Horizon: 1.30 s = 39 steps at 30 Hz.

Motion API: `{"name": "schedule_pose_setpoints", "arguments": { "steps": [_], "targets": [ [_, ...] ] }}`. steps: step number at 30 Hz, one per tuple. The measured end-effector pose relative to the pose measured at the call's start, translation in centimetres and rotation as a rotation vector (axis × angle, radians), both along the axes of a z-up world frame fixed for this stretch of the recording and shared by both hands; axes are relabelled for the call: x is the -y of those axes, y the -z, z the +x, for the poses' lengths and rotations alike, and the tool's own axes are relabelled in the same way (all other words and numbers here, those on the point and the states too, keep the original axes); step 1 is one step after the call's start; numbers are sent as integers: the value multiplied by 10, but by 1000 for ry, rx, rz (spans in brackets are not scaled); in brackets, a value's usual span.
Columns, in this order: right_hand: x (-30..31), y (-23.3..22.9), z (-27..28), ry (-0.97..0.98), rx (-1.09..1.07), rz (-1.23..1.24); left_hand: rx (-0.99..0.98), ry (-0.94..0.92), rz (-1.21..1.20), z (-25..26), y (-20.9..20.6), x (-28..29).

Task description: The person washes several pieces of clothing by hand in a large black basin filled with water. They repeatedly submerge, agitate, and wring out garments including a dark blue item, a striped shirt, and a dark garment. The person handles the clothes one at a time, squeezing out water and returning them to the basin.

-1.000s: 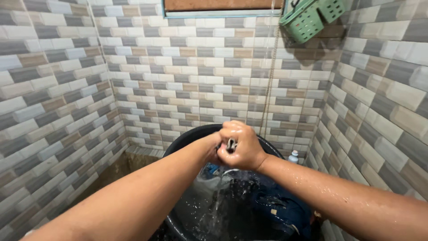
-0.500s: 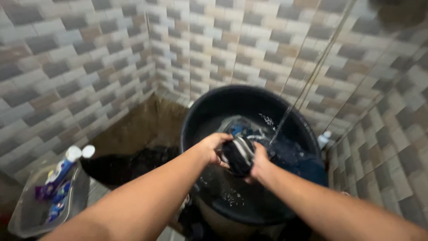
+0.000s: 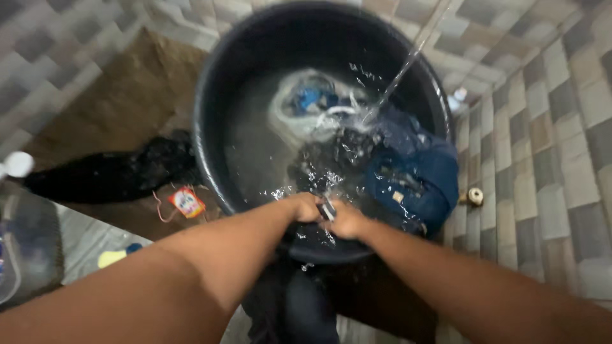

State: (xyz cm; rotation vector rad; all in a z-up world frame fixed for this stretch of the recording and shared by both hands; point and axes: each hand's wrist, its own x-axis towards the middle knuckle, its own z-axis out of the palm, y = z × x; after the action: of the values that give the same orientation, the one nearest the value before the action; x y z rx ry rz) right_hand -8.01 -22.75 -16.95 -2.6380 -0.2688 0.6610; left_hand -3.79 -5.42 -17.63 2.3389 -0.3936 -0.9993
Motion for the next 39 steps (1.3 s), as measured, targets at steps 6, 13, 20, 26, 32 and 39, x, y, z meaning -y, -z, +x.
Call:
{"name": "schedule_pose_setpoints", "arguments": {
  "steps": [6,13,20,26,32,39],
  "targets": [
    [-7,45,31,-193,8,-305,-22,194,471,-16,-42,-1],
    [-7,91,49,-389,222,-328,13,97,524,-5,-32,3],
    [5,123,45,-437,237,-328,87,1,471,19,-8,19],
    [-3,109,48,-377,202,-341,61,2,483,18,-6,20],
    [-4,37,28,-70,167,-339,71,114,502,-19,-13,19],
    [-8,-99,22,398,-60,17,98,-268,178,-65,-22,-16]
  ]
}}
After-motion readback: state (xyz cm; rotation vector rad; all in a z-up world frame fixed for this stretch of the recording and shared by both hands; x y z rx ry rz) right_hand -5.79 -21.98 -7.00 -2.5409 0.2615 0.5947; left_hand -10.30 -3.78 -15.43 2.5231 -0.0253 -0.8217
